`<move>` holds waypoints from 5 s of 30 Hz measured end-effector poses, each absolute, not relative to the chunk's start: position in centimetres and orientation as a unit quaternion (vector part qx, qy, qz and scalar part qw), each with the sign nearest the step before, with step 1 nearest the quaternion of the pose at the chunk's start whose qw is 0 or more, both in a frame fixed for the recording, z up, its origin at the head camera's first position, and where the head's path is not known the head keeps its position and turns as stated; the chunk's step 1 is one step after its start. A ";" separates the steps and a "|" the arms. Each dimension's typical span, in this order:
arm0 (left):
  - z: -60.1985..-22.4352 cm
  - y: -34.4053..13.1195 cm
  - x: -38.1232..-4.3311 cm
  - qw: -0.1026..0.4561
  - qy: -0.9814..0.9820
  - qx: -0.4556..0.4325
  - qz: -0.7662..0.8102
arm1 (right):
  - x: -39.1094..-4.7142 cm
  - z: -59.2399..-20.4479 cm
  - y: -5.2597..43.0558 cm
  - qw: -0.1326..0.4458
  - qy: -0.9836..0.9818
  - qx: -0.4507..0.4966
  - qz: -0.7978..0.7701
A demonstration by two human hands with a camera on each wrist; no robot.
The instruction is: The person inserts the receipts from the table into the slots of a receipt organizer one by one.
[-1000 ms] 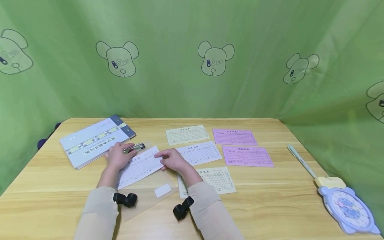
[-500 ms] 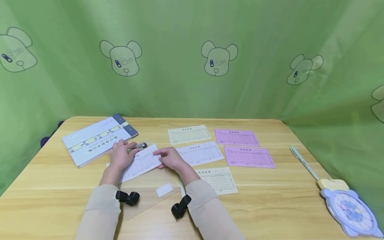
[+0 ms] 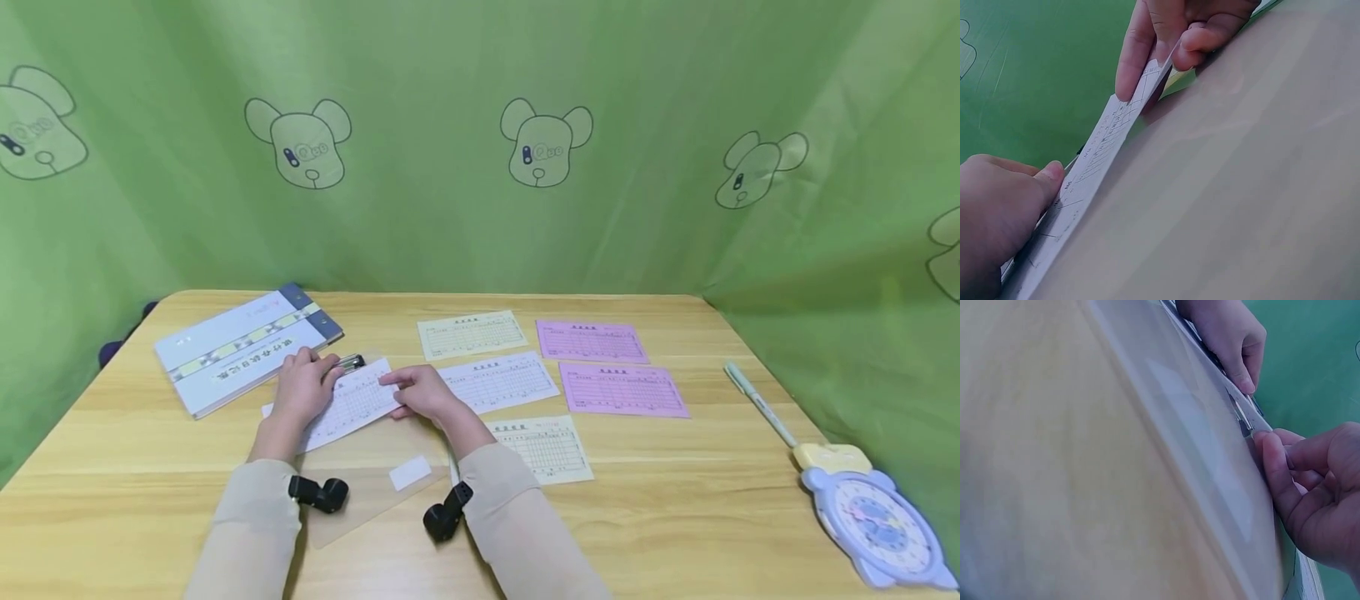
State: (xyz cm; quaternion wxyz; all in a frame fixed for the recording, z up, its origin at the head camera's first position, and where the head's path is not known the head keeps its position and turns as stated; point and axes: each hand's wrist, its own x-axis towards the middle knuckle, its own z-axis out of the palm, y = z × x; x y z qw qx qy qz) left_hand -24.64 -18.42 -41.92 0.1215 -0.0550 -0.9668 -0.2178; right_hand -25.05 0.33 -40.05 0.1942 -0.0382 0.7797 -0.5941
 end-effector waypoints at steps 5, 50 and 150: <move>-42.0 -18.5 -24.7 0.132 -0.967 -0.063 -0.209 | -25.3 -40.0 0.1 0.202 0.775 -0.023 -0.598; -41.8 -18.5 -24.7 0.139 -0.964 -0.054 -0.219 | -25.1 -40.5 1.1 0.144 0.725 0.035 -0.673; -42.5 -18.4 -24.7 0.129 -0.946 -0.015 -0.296 | -20.0 -36.4 22.4 0.106 0.820 -0.177 -0.534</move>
